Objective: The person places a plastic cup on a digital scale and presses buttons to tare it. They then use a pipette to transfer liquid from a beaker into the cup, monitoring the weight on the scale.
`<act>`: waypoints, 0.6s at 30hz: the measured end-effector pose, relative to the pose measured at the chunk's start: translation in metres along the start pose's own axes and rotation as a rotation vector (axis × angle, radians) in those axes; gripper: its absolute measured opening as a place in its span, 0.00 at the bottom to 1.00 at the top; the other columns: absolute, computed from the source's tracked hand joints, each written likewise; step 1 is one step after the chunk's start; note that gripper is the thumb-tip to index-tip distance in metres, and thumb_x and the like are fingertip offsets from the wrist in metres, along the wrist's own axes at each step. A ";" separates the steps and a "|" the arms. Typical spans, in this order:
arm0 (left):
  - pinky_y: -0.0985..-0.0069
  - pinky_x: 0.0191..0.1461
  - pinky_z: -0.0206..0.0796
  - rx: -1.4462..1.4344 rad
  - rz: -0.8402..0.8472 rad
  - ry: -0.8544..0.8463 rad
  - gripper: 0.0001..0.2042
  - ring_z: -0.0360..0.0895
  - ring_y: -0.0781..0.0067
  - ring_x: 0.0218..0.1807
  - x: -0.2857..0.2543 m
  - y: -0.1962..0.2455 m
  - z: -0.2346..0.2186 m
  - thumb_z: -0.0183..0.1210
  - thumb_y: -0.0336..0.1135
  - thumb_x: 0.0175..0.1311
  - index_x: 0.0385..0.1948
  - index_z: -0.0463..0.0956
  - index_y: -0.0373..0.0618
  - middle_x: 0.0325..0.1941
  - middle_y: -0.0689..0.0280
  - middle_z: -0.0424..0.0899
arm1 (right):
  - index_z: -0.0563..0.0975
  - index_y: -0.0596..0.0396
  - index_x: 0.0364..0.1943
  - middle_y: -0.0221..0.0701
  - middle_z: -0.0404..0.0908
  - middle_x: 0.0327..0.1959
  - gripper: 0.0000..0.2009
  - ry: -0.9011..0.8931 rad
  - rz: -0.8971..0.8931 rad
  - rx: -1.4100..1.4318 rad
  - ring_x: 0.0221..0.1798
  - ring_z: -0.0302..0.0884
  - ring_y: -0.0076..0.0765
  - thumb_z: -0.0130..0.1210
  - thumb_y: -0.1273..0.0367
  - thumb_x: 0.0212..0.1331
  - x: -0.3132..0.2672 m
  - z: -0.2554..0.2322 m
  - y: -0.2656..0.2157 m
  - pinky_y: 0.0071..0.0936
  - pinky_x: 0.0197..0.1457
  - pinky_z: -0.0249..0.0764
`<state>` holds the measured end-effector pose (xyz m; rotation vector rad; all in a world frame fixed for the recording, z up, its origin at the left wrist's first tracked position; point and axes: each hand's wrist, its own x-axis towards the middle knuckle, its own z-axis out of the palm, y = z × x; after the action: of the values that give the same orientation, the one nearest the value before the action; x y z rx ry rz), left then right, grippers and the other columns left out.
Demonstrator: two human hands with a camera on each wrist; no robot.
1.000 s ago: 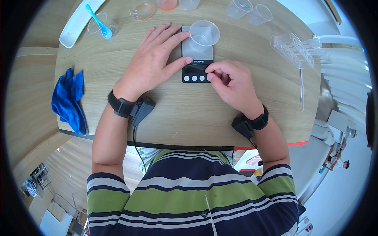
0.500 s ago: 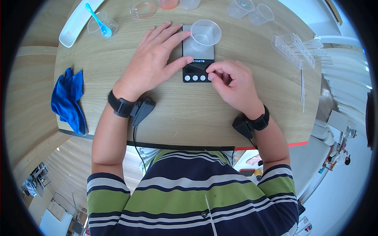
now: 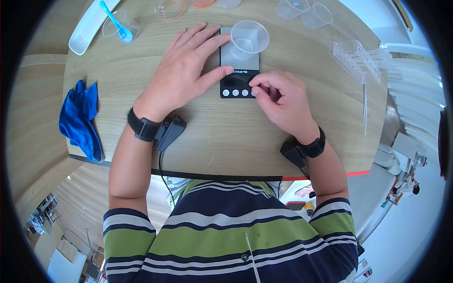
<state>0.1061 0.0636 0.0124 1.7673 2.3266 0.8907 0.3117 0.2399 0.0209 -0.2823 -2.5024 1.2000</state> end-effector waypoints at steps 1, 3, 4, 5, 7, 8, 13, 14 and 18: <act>0.47 0.88 0.54 -0.001 0.001 0.001 0.31 0.66 0.41 0.84 0.000 0.000 0.000 0.71 0.47 0.72 0.75 0.76 0.49 0.81 0.55 0.76 | 0.86 0.48 0.38 0.26 0.82 0.25 0.08 0.008 0.008 0.002 0.22 0.72 0.30 0.69 0.78 0.58 0.000 0.000 0.000 0.32 0.32 0.68; 0.48 0.88 0.54 0.000 0.005 0.005 0.31 0.66 0.41 0.84 0.001 0.000 0.000 0.71 0.47 0.72 0.75 0.76 0.49 0.81 0.55 0.76 | 0.86 0.48 0.38 0.26 0.82 0.25 0.08 0.004 -0.005 -0.006 0.22 0.72 0.30 0.69 0.77 0.58 0.000 -0.001 0.001 0.32 0.32 0.68; 0.48 0.88 0.54 0.001 0.001 0.002 0.31 0.66 0.41 0.84 0.001 0.000 0.000 0.71 0.47 0.72 0.75 0.76 0.49 0.81 0.55 0.76 | 0.86 0.48 0.38 0.26 0.82 0.25 0.08 -0.002 -0.017 -0.012 0.22 0.72 0.29 0.69 0.77 0.58 0.000 -0.001 0.002 0.32 0.33 0.68; 0.48 0.88 0.54 0.001 -0.004 -0.002 0.31 0.66 0.41 0.84 0.001 0.000 0.000 0.71 0.47 0.72 0.75 0.76 0.49 0.81 0.55 0.76 | 0.86 0.48 0.38 0.26 0.82 0.25 0.08 -0.001 -0.018 -0.012 0.22 0.72 0.29 0.69 0.77 0.58 0.000 0.000 0.002 0.32 0.33 0.68; 0.48 0.88 0.54 -0.001 -0.001 0.001 0.31 0.66 0.41 0.84 0.001 0.000 0.000 0.71 0.47 0.72 0.75 0.76 0.49 0.81 0.55 0.76 | 0.86 0.47 0.38 0.26 0.82 0.25 0.08 -0.002 -0.013 -0.013 0.22 0.72 0.29 0.69 0.77 0.58 -0.001 0.000 0.004 0.32 0.32 0.68; 0.48 0.88 0.54 -0.002 0.002 0.004 0.31 0.66 0.41 0.84 0.001 0.000 0.000 0.71 0.47 0.72 0.75 0.76 0.49 0.81 0.55 0.76 | 0.86 0.47 0.38 0.26 0.82 0.25 0.08 -0.002 -0.013 -0.013 0.22 0.72 0.29 0.69 0.77 0.58 -0.001 0.000 0.003 0.32 0.32 0.68; 0.47 0.88 0.53 -0.006 -0.003 -0.001 0.31 0.65 0.41 0.85 0.001 0.000 0.000 0.70 0.47 0.73 0.75 0.76 0.49 0.81 0.55 0.76 | 0.86 0.47 0.38 0.26 0.81 0.25 0.08 -0.004 0.001 -0.006 0.22 0.72 0.30 0.69 0.77 0.58 0.000 -0.001 0.001 0.32 0.33 0.68; 0.47 0.88 0.53 -0.006 -0.005 -0.005 0.31 0.65 0.40 0.85 0.001 0.000 0.000 0.70 0.47 0.73 0.75 0.76 0.48 0.81 0.55 0.76 | 0.86 0.47 0.38 0.26 0.81 0.25 0.08 -0.004 0.001 -0.006 0.22 0.72 0.30 0.69 0.77 0.58 0.000 -0.001 0.001 0.32 0.33 0.68; 0.47 0.88 0.52 -0.012 -0.003 -0.003 0.31 0.65 0.40 0.85 0.001 0.000 0.000 0.70 0.47 0.73 0.75 0.76 0.48 0.81 0.55 0.76 | 0.86 0.47 0.38 0.26 0.81 0.25 0.08 -0.006 -0.007 -0.010 0.22 0.72 0.29 0.70 0.77 0.58 0.000 -0.001 0.002 0.32 0.33 0.68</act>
<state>0.1060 0.0645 0.0126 1.7593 2.3162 0.8988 0.3120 0.2421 0.0195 -0.2731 -2.5133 1.1872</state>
